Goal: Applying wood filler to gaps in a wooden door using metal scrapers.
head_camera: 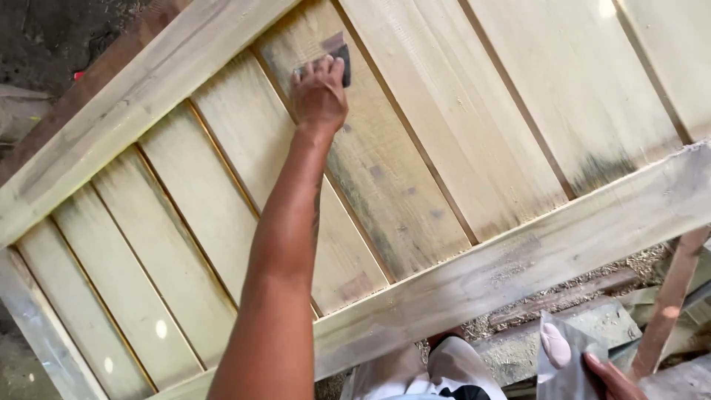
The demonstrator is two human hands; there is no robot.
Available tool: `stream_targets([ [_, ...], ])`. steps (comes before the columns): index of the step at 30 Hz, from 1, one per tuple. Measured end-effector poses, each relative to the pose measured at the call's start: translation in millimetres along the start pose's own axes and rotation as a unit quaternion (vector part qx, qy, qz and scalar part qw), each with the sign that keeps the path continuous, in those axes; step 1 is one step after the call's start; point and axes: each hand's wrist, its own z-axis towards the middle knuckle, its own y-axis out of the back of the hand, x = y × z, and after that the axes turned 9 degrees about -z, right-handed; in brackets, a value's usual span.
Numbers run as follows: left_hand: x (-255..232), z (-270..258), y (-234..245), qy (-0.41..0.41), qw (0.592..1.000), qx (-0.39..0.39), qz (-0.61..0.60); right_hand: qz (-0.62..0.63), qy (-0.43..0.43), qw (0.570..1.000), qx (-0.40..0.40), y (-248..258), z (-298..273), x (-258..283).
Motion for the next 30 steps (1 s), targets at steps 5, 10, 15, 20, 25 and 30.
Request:
stream_targets([
  [5,-1,10,54,0.02,0.981,0.194,-0.003,0.023,0.039,0.999,-0.007,5,-22,-10],
  [10,18,38,1,0.012,0.997,0.067,-0.031,0.016,0.075,0.997,0.008,0,-33,3],
  [15,2,13,-7,0.005,0.999,0.0,-0.037,-0.009,0.091,0.995,0.027,-22,-64,3],
  [20,-16,-26,37,-0.013,0.992,0.068,-0.101,-0.016,0.117,0.991,0.059,-92,-84,23],
  [25,-97,-187,63,-0.131,0.908,-0.104,-0.385,0.011,0.127,0.989,0.076,-180,-150,61],
  [30,-166,-325,151,-0.323,0.835,-0.1,-0.435,0.112,0.176,0.955,0.209,-226,-156,66],
])
